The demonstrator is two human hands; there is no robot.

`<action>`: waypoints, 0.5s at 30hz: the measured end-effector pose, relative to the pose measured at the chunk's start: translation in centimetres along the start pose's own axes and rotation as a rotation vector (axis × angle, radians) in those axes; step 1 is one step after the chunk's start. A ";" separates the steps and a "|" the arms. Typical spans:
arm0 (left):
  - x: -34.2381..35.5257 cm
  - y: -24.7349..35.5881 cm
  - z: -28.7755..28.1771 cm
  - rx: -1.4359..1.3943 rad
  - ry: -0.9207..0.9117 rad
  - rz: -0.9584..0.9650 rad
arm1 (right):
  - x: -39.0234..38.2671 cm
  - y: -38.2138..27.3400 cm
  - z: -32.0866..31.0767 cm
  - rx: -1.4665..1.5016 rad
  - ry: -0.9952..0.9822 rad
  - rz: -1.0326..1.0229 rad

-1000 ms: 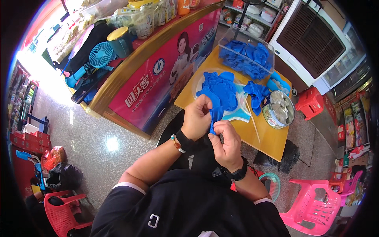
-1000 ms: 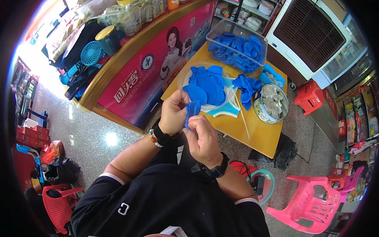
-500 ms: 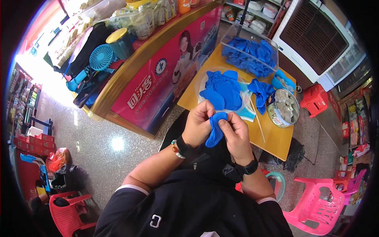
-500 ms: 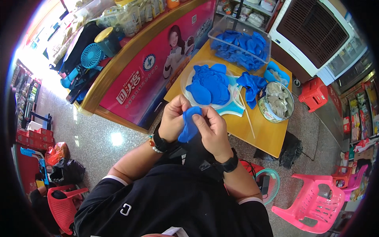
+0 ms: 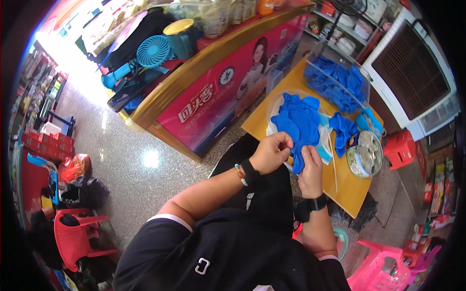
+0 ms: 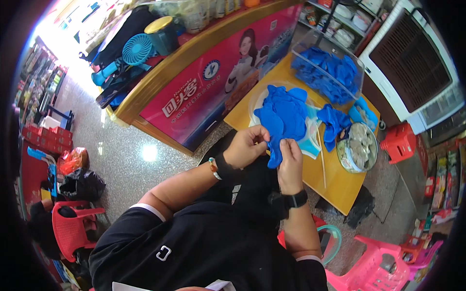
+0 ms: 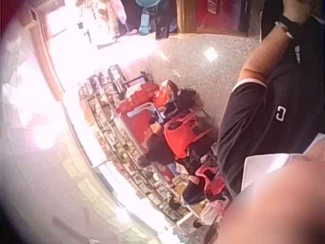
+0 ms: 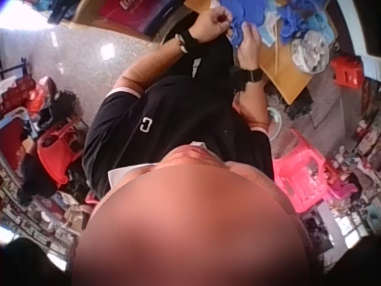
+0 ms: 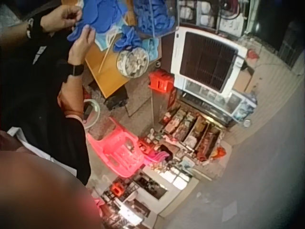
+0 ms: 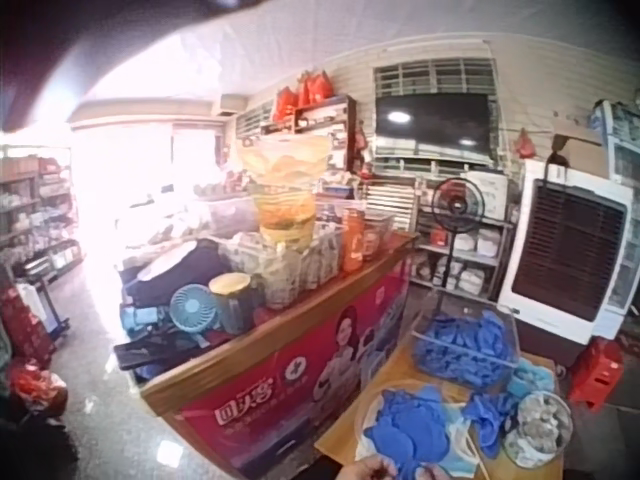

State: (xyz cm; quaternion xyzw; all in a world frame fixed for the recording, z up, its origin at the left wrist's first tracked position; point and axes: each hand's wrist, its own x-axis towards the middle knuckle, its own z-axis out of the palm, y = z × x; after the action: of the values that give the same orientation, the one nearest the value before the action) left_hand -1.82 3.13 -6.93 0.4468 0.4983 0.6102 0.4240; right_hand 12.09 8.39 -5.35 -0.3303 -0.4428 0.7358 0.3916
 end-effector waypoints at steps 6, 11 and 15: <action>-1.3 -0.1 -0.4 -0.104 0.023 0.008 | -2.9 0.2 0.1 -0.283 -0.058 0.063; -2.7 -1.9 0.5 -0.456 -0.052 -0.247 | -3.9 2.1 -1.0 -0.296 -0.101 0.051; -3.1 -1.2 0.8 -0.366 -0.180 -0.276 | -3.5 1.7 -1.1 -0.168 0.006 -0.030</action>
State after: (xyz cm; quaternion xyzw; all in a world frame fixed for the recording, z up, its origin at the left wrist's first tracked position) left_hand -0.18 0.50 -8.42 0.3427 0.3960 0.5844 0.6198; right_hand 14.24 5.27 -6.83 -0.3574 -0.5068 0.6892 0.3748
